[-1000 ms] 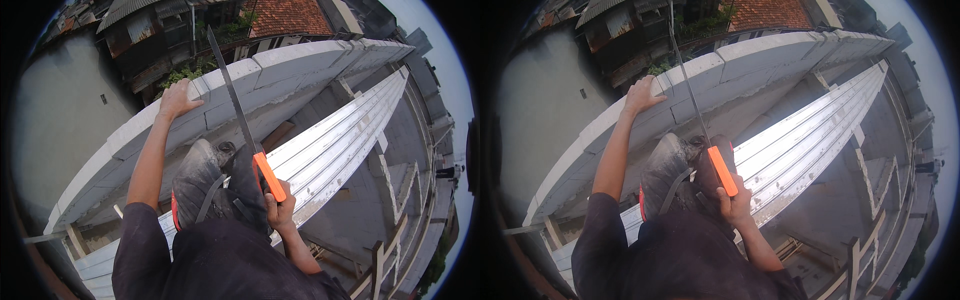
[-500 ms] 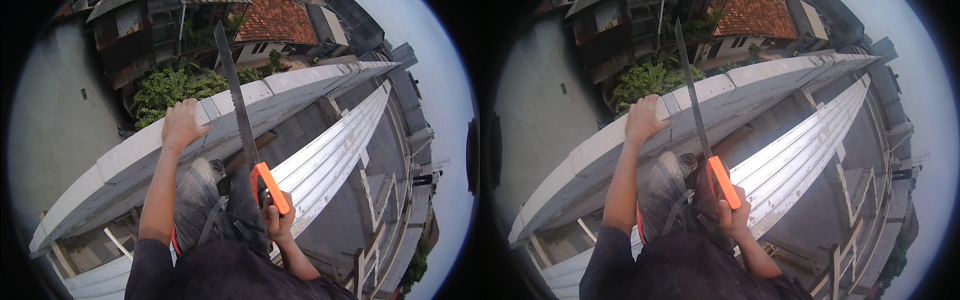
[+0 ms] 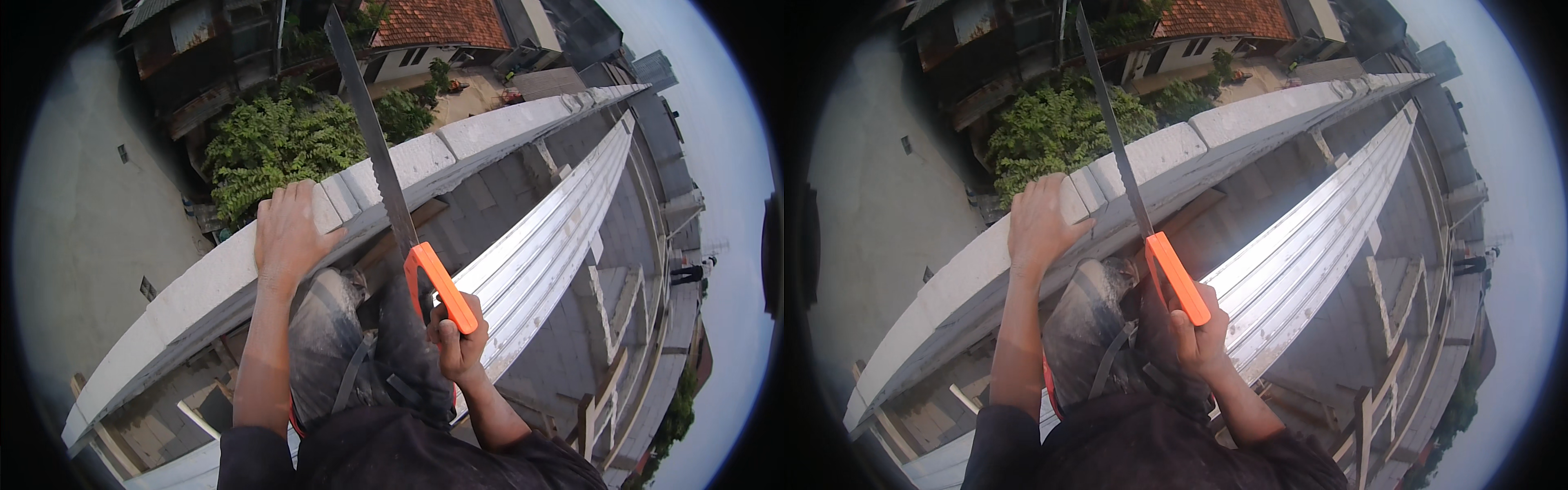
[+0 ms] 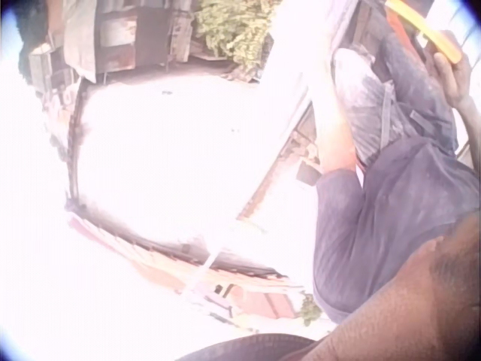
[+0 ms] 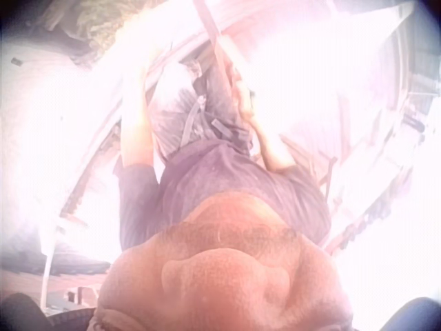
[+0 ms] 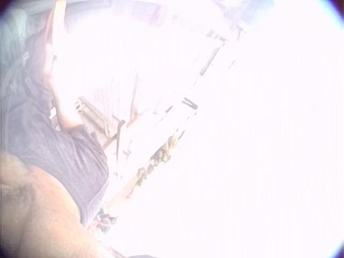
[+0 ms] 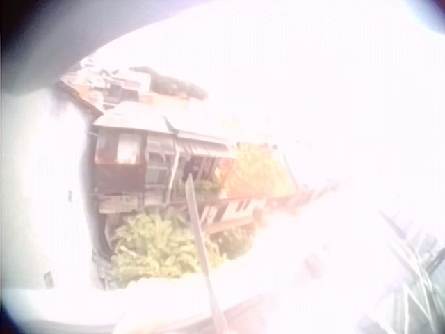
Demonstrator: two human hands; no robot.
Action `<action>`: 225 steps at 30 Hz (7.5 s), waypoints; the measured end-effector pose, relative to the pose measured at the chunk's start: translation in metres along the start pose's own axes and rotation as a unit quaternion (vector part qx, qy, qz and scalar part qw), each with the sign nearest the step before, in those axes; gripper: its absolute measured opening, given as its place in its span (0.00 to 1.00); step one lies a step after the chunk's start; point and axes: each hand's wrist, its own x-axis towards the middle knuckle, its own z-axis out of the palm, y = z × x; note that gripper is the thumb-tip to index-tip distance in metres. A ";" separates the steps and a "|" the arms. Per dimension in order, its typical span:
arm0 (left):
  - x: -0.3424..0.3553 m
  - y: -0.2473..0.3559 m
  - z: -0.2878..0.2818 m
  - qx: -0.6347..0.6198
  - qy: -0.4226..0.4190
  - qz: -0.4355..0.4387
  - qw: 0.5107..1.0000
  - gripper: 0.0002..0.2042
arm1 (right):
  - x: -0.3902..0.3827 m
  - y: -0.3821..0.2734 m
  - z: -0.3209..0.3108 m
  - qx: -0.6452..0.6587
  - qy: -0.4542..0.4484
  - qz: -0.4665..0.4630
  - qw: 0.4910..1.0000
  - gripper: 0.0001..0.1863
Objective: The person uses a hand saw to cut a white concrete block on a rooftop. They hold the block with one hand and saw back and forth with the other, creating a cut line along the block's length.
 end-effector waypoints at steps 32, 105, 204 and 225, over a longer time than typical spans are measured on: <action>0.001 0.003 -0.002 -0.027 0.019 0.007 0.999 0.41 | 0.031 -0.002 -0.001 -0.053 -0.055 0.014 0.997 0.22; 0.002 0.001 0.000 -0.032 0.017 0.012 0.999 0.41 | 0.031 0.004 -0.008 -0.023 -0.057 0.033 0.998 0.25; 0.001 0.002 -0.002 -0.043 0.026 0.004 0.999 0.40 | 0.035 0.000 -0.007 -0.030 -0.053 0.030 0.998 0.25; 0.006 -0.007 0.023 0.039 0.017 0.016 0.999 0.41 | 0.027 0.000 0.000 0.080 0.013 0.049 0.995 0.18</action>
